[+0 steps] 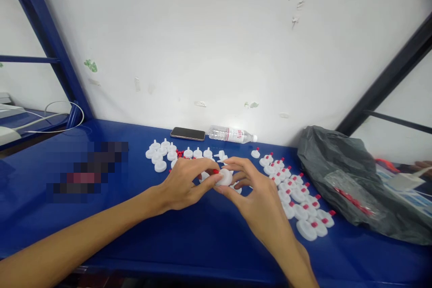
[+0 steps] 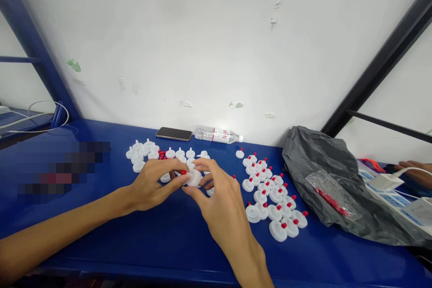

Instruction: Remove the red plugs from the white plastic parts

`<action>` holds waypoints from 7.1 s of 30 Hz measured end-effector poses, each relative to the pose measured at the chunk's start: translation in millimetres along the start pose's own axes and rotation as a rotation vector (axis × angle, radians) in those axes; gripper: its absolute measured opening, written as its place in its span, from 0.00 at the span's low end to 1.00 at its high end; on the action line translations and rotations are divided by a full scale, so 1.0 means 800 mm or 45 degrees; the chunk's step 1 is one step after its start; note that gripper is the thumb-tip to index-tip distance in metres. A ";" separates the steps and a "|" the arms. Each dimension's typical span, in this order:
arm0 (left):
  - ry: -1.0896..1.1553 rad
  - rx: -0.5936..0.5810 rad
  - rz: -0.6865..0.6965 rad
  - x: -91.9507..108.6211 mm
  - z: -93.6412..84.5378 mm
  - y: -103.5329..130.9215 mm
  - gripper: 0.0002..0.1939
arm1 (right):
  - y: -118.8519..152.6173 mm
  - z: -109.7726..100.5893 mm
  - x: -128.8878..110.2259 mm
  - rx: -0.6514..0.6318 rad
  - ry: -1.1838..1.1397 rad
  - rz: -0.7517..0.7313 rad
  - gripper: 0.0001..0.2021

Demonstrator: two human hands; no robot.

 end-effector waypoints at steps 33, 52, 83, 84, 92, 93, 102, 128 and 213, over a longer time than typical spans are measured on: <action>-0.723 -0.366 -0.629 -0.085 -0.047 -0.021 0.10 | -0.011 -0.052 0.040 0.241 0.559 0.178 0.08; -0.706 -0.349 -0.569 -0.085 -0.047 -0.019 0.15 | -0.005 -0.026 0.052 -0.477 0.394 0.336 0.02; -0.353 -0.062 0.018 -0.026 -0.019 -0.012 0.11 | -0.002 -0.024 0.018 0.105 0.513 0.051 0.02; -0.322 -0.075 0.068 -0.021 -0.017 -0.010 0.10 | 0.000 -0.019 0.014 0.100 0.532 -0.007 0.01; -0.253 -0.248 0.312 -0.002 -0.004 -0.005 0.13 | 0.015 0.009 -0.009 -0.030 0.432 -0.191 0.15; -0.236 -0.262 0.308 -0.002 -0.003 -0.004 0.15 | 0.015 0.008 -0.009 -0.013 0.432 -0.186 0.19; 0.116 -0.224 -0.105 0.017 0.003 -0.017 0.21 | 0.009 0.007 -0.012 0.202 0.549 -0.399 0.08; -0.768 -0.564 -0.452 -0.114 -0.053 -0.009 0.11 | 0.010 0.015 0.001 -0.303 0.404 -0.119 0.03; -0.662 -0.573 -0.425 -0.108 -0.066 -0.015 0.11 | 0.019 -0.018 -0.006 -0.314 0.529 0.085 0.05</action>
Point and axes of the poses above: each hand's wrist, its own y-axis away from the middle knuckle, its own z-axis out of the palm, x = y × z, the point moved 1 cm from there along -y, towards the middle knuckle, and after that the axes turned 1 degree about -x, right-handed, at the moved point
